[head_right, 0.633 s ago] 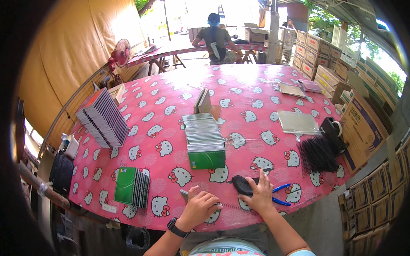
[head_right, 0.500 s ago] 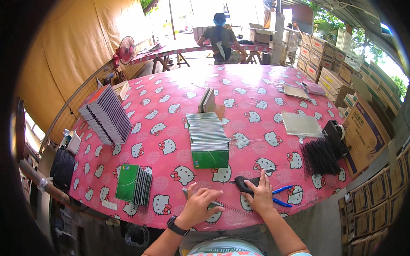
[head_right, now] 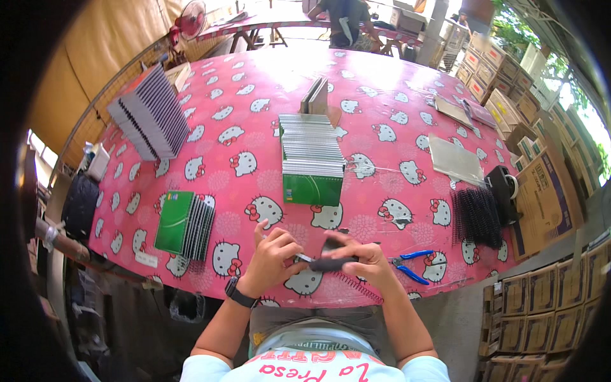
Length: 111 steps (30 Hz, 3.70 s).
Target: The person inserts black spiral coils into the pre-punched holes of notebooks by hand, using pliers to trim and secure the ends of the wire.
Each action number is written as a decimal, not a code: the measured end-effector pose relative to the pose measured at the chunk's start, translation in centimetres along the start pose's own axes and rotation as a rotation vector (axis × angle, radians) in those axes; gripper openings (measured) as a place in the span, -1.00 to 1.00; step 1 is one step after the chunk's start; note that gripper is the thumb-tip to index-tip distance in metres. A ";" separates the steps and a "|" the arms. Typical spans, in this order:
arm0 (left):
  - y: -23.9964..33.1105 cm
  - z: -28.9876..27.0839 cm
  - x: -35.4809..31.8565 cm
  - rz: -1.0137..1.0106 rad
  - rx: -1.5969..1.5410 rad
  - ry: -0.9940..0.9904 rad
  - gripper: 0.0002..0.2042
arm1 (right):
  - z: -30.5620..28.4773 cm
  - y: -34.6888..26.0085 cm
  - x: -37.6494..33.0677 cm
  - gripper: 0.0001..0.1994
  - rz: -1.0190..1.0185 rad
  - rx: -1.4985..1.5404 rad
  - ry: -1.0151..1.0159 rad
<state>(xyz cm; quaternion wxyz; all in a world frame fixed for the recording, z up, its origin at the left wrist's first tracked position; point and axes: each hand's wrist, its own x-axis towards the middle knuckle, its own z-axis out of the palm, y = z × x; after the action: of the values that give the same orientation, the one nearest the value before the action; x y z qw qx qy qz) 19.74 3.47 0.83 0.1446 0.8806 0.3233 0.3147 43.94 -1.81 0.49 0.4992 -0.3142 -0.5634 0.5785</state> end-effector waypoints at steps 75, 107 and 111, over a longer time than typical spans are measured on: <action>1.4 -5.0 -2.3 -0.273 -0.627 0.224 -0.71 | 9.4 -5.4 6.4 -0.83 -0.402 -0.906 -0.158; -6.2 -16.2 -10.6 -0.735 0.628 0.748 -0.63 | 3.1 -1.7 11.0 -0.79 -0.186 -1.002 0.268; -1.3 -12.4 -3.8 -0.317 0.312 0.628 -0.58 | 3.7 0.9 7.8 -0.79 -0.202 -1.194 0.041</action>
<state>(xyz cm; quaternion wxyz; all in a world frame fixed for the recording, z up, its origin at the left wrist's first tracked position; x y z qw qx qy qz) 8.84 2.60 7.87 -0.0505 0.6919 0.5280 0.4898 37.93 4.33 1.79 0.2996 -0.4961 -0.8080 0.1061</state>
